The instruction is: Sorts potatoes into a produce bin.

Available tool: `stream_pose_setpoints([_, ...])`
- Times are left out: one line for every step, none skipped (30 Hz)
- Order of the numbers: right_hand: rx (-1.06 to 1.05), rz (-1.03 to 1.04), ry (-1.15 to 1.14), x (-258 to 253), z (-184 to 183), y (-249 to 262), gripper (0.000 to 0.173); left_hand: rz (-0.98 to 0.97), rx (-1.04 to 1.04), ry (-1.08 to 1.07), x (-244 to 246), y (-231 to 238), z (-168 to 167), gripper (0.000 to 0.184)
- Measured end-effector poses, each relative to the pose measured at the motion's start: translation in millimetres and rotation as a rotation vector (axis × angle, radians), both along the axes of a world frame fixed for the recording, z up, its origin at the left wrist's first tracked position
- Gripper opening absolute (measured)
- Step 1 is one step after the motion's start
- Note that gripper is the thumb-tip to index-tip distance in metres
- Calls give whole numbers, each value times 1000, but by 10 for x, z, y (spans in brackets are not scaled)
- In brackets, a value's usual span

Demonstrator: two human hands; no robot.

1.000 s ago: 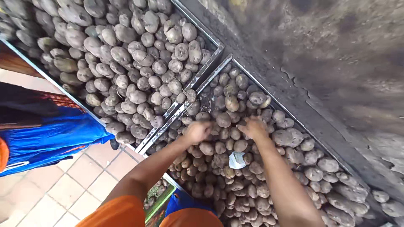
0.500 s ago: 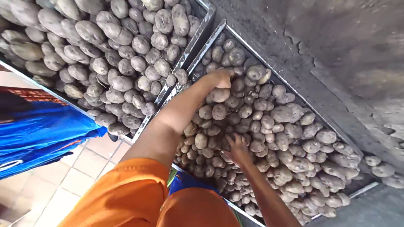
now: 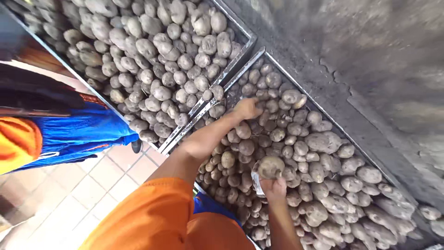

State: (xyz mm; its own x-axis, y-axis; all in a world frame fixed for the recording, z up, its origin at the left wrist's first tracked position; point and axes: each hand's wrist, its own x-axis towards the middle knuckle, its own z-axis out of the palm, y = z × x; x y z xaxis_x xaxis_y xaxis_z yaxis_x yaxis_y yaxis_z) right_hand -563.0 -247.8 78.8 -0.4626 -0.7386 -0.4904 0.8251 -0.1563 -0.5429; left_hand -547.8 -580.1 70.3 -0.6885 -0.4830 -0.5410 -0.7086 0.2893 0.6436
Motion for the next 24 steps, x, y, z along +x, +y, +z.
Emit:
stream_pose_setpoints([-67,-45,-40,-16,23,-128,63,63,61,112,32,53,213,54])
stream_pose_setpoints([-134,-107,-78,-17,53,-233,73,61,121,199,81,197,431,56])
stream_pose_setpoints([-176,-159,-125,-5,81,-254,88,29,180,258,187,441,596,57])
stream_pose_setpoints([-180,-229,-211,37,129,-210,104,2,234,296,371,721,698,57])
stream_pose_setpoints([-219,-302,-299,-6,163,-271,112,27,225,335,530,837,780,53])
stream_pose_setpoints([-289,-301,-312,-95,178,-376,117,99,141,332,695,807,810,50])
stream_pose_setpoints([-302,-265,-291,-147,214,-402,116,194,45,244,926,765,748,51])
stream_pose_setpoints([-300,-212,-283,-159,241,-366,112,252,-38,81,1173,725,588,55])
stream_pose_setpoints([-294,-158,-289,-154,244,-310,109,254,-78,-93,1379,702,386,57])
stream_pose_setpoints([-275,-105,-304,-140,222,-227,107,232,-56,-235,1525,759,208,58])
stream_pose_setpoints([-235,-57,-317,-86,196,-114,107,206,-21,-340,1634,928,88,58])
stream_pose_setpoints([-197,-13,-314,-4,169,-6,105,204,-9,-396,1696,1145,6,56])
stream_pose_setpoints([-164,11,-298,87,125,49,101,215,-27,-412,1704,1303,-64,55])
stream_pose_setpoints([-154,32,-277,170,58,85,95,231,-68,-396,1676,1403,-153,54])
stream_pose_setpoints([-150,56,-260,225,-11,122,89,257,-116,-355,1635,1486,-266,53])
stream_pose_setpoints([-149,92,-260,280,-64,160,84,297,-166,-295,1627,1559,-387,50])
stream_pose_setpoints([-140,120,-264,357,-79,198,80,343,-197,-225,1665,1623,-486,46])
stream_pose_setpoints([-124,134,-263,441,-79,241,77,417,-194,-149,1735,1665,-518,44])
stream_pose_setpoints([-110,147,-252,505,-75,267,76,519,-156,-82,1804,1664,-460,44])
stream_pose_setpoints([-108,164,-248,544,-75,295,77,622,-105,-49,1876,1656,-358,48])
stream_pose_setpoints([-143,196,-276,560,-97,318,81,693,-51,-37,1942,1645,-248,53])
stream_pose_setpoints([-218,238,-336,561,-142,340,86,712,-4,-36,1996,1644,-163,58])
stream_pose_setpoints([-271,274,-377,572,-187,366,89,688,34,-51,2040,1667,-105,59])
stream_pose_setpoints([-284,301,-387,589,-229,372,91,668,55,-58,2076,1694,-72,55])
